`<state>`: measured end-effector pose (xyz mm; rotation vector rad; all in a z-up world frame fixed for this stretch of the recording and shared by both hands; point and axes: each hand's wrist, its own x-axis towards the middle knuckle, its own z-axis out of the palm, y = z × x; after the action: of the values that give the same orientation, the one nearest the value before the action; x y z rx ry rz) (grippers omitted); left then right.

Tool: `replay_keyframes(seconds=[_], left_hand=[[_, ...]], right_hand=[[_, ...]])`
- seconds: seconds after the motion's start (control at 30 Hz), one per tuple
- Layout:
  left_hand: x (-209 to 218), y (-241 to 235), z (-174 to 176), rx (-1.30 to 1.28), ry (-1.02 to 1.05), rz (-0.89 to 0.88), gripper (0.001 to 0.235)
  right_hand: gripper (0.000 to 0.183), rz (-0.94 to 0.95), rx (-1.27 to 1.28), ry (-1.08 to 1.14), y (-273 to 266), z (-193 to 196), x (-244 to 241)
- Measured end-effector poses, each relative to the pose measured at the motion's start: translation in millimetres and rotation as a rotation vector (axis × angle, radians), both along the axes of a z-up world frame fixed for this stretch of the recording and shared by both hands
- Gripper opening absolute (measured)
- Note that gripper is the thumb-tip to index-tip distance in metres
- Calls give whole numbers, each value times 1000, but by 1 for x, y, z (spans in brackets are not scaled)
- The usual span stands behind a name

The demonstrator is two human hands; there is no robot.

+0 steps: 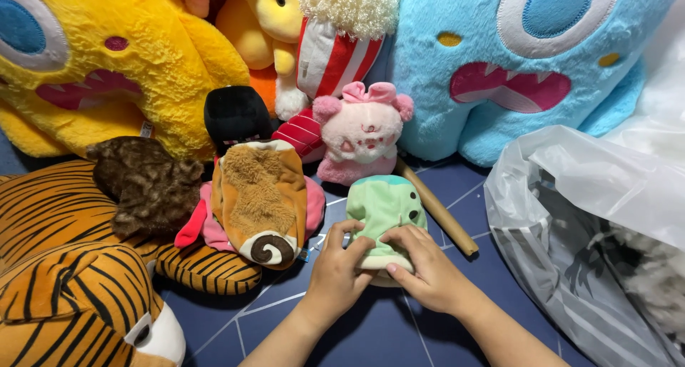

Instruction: Stuffing a small green plush toy with white fiberfill using a wooden stick to pack it tightly.

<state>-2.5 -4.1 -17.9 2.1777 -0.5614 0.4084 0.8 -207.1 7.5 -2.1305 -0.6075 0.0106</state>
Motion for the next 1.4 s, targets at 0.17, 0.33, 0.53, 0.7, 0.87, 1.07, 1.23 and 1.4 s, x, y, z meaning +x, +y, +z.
replay_keyframes(seconds=[0.17,0.33,0.53,0.7,0.87,1.07,1.23,1.4], left_hand=[[-1,1,-5,-33,2,19,51],[-7,-1,7,-114,-44,-138,42],[-8,-3,11,-170,-120,-171,34],[-6,-3,14,-4,-70,48,43],[-4,1,18,72,-53,88,42],[-6,2,17,67,-81,65,41],[-6,2,16,21,-96,54,40],[-5,1,12,-4,-131,61,22]], right_hand=[[55,-86,239,36,-8,-7,0],[86,50,145,234,-5,0,2],[105,26,-94,41,-8,-14,6],[52,-168,293,-100,-22,6,8],[42,-428,-163,-195,-42,-10,14],[72,-446,-490,37,-48,-32,-3],[57,-521,-403,136,-59,8,-38],[53,-752,-441,120,-96,59,-76]])
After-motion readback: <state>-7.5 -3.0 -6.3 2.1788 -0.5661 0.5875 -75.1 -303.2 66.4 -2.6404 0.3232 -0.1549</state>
